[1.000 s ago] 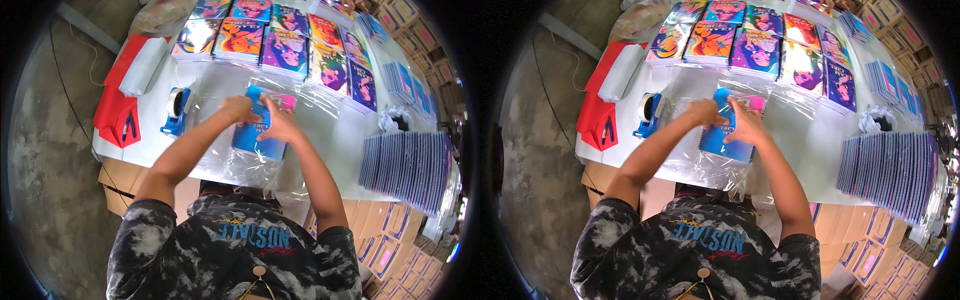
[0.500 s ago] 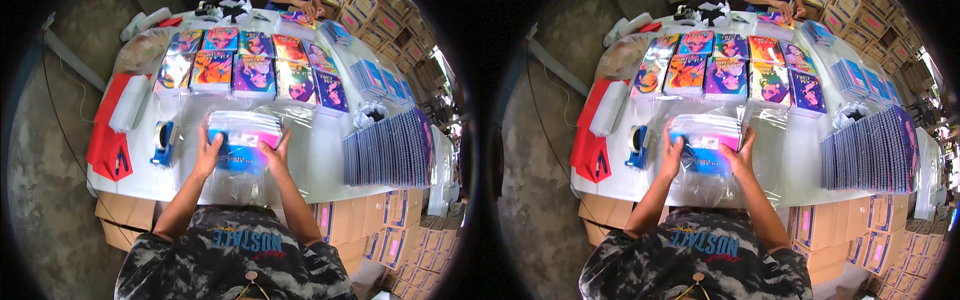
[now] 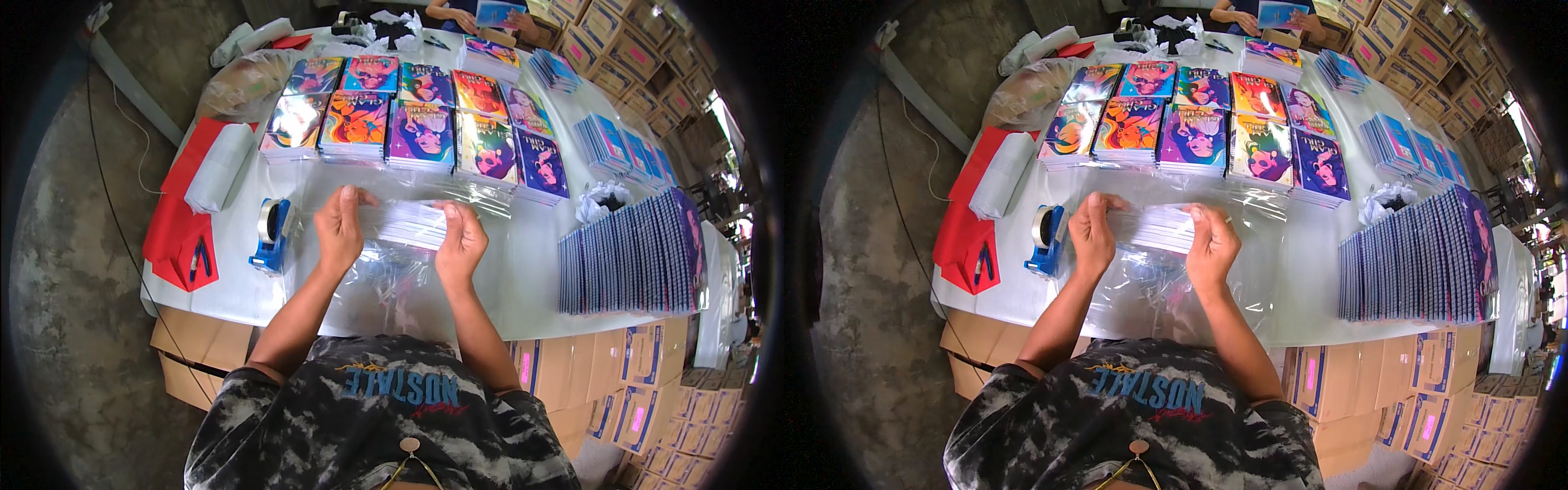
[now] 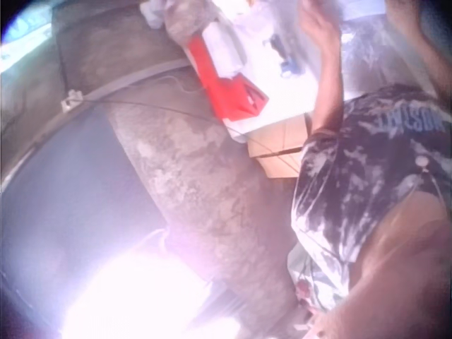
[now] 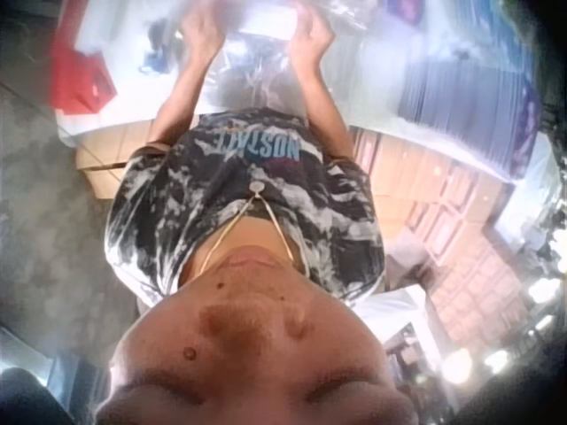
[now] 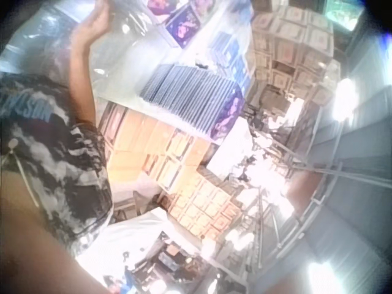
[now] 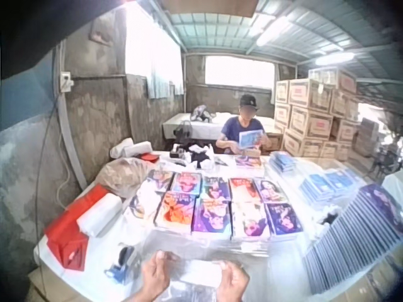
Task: The person places spiral-bound notebooks into clear plastic sleeves, seals them with tape, and stacks the finished packages. The person repeats this process for multiple notebooks, handling them one at a time and arranging the completed items on the table.
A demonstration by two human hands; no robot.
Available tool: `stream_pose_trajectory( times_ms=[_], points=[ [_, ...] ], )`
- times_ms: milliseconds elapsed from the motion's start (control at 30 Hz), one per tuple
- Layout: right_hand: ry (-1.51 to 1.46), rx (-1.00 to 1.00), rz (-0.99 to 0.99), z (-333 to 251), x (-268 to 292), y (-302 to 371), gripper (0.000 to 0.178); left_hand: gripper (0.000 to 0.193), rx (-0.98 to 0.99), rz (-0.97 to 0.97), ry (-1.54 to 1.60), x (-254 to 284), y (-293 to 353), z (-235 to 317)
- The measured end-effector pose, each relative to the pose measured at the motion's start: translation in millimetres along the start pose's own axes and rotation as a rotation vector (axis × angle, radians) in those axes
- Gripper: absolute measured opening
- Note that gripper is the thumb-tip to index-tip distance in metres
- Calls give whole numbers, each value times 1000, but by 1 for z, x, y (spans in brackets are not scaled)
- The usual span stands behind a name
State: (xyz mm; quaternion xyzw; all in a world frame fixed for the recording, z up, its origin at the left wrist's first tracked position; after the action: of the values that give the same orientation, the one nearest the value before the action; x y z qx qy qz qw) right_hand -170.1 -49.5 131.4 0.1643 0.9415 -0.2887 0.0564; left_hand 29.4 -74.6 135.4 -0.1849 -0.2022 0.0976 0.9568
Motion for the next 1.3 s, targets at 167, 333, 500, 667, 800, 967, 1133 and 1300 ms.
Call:
stream_pose_trajectory(
  times_ms=[167, 333, 500, 667, 800, 967, 1133, 1300],
  points=[
    [8, -119, 24, 12, 12, -11, 25, 53, -25, -30, 81, 4, -16, 17],
    [-114, -91, 10, 9, 24, 8, 75, 81, -134, 41, 269, 38, -29, 10],
    [-98, -246, 70, 52, 6, 31, 61, 63, 32, -102, 70, -7, 40, -33],
    [-35, -360, 237, 57, 8, 20, 36, 38, -95, 113, -324, -7, 55, -20],
    [-8, -400, 246, 58, 11, 19, 39, 35, -349, 73, -788, -23, 54, 18],
    [562, -97, 35, 25, 0, 19, 51, 45, -444, -205, -726, -48, 45, 31],
    [860, 216, -462, -1, -29, 43, 56, 77, -290, -372, -227, -38, 36, 41],
    [784, 362, -592, -10, -38, 35, 38, 82, 129, -494, 272, -25, 1, 33]
  ],
)
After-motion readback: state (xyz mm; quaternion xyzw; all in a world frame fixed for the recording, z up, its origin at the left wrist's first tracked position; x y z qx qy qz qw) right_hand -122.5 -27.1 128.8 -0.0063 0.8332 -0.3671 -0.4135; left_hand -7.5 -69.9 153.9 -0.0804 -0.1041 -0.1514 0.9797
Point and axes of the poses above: each hand's wrist, its own y-axis away from the middle knuckle, its own x-axis out of the back of the hand, z = x × y, the point moved 7 cm from there along -y, towards the middle knuckle, and after that the axes turned 12 degrees about -y, right-handed, at the moved point
